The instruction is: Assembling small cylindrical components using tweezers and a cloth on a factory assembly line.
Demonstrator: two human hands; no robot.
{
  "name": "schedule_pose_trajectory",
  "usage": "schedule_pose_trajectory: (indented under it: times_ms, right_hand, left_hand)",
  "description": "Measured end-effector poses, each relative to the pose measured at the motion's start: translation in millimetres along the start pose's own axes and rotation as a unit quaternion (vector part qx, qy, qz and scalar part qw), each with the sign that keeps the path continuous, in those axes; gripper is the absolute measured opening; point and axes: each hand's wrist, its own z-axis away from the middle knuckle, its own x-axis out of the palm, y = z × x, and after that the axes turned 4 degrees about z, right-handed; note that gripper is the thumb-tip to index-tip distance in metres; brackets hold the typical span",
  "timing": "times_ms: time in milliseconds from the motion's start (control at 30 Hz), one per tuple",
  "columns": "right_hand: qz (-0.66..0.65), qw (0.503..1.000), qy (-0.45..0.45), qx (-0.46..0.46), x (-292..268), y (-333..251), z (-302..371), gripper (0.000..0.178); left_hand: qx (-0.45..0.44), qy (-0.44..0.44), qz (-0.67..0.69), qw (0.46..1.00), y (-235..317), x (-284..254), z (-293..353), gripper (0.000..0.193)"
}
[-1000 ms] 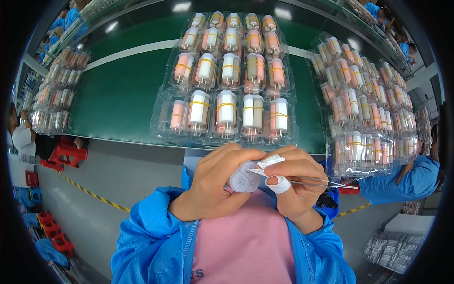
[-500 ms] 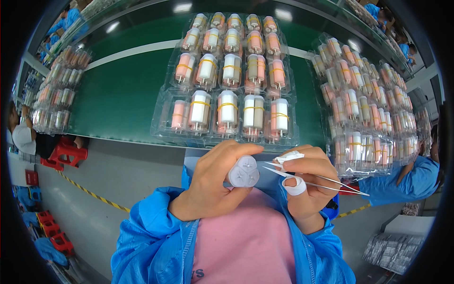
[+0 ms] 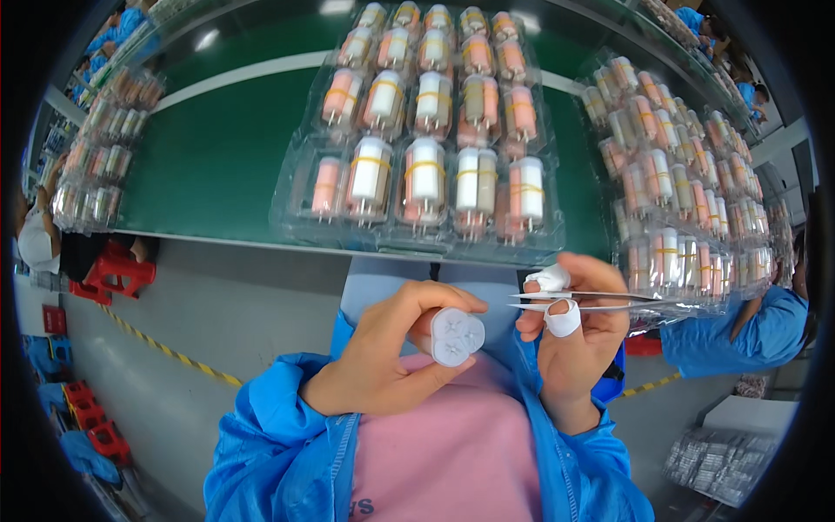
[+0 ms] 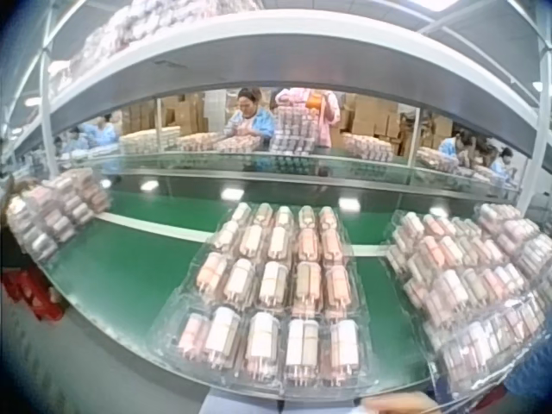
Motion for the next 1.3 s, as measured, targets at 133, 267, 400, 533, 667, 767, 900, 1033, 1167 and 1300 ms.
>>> schedule_pose_trajectory:
  times_ms: [133, 267, 400, 533, 667, 767, 900, 1033, 1167, 1300]
  right_hand:
    - [0.022, 0.998, -0.044, -0.026, -9, 15, 10, 0.024]
    - [0.014, 0.997, -0.075, 0.004, -5, 15, 19, 0.029]
    - [0.127, 0.986, -0.107, -0.009, -2, 14, 27, 0.025]
    - [0.212, 0.966, -0.128, -0.07, 4, 15, 26, 0.027]
    - [0.252, 0.939, -0.187, -0.144, 4, 17, 17, 0.03]
    - [0.268, 0.934, -0.181, -0.149, 4, 22, 15, 0.032]
    - [0.279, 0.929, -0.195, -0.141, 1, 23, 10, 0.033]
    - [0.271, 0.937, -0.173, -0.138, 2, 27, 11, 0.033]
    - [0.258, 0.943, -0.164, -0.132, 0, 29, 11, 0.033]
    - [0.258, 0.943, -0.16, -0.133, -2, 30, 12, 0.032]
  left_hand:
    - [-0.007, 0.017, 0.05, 0.999, -19, 11, 12, 0.049]
    - [0.017, 0.058, 0.03, 0.998, -29, 17, 18, 0.048]
    - [0.062, 0.107, -0.055, 0.991, -31, 16, 14, 0.043]
    - [0.103, 0.108, -0.155, 0.976, -34, 11, 5, 0.047]
    - [0.119, 0.113, -0.173, 0.971, -38, 8, 1, 0.048]
    - [0.127, 0.113, -0.18, 0.969, -40, 7, -2, 0.049]
    - [0.129, 0.121, -0.197, 0.964, -43, 7, -4, 0.049]
    - [0.132, 0.128, -0.207, 0.961, -45, 7, -6, 0.049]
    - [0.135, 0.128, -0.211, 0.96, -45, 9, -9, 0.049]
    - [0.136, 0.127, -0.213, 0.959, -44, 9, -10, 0.049]
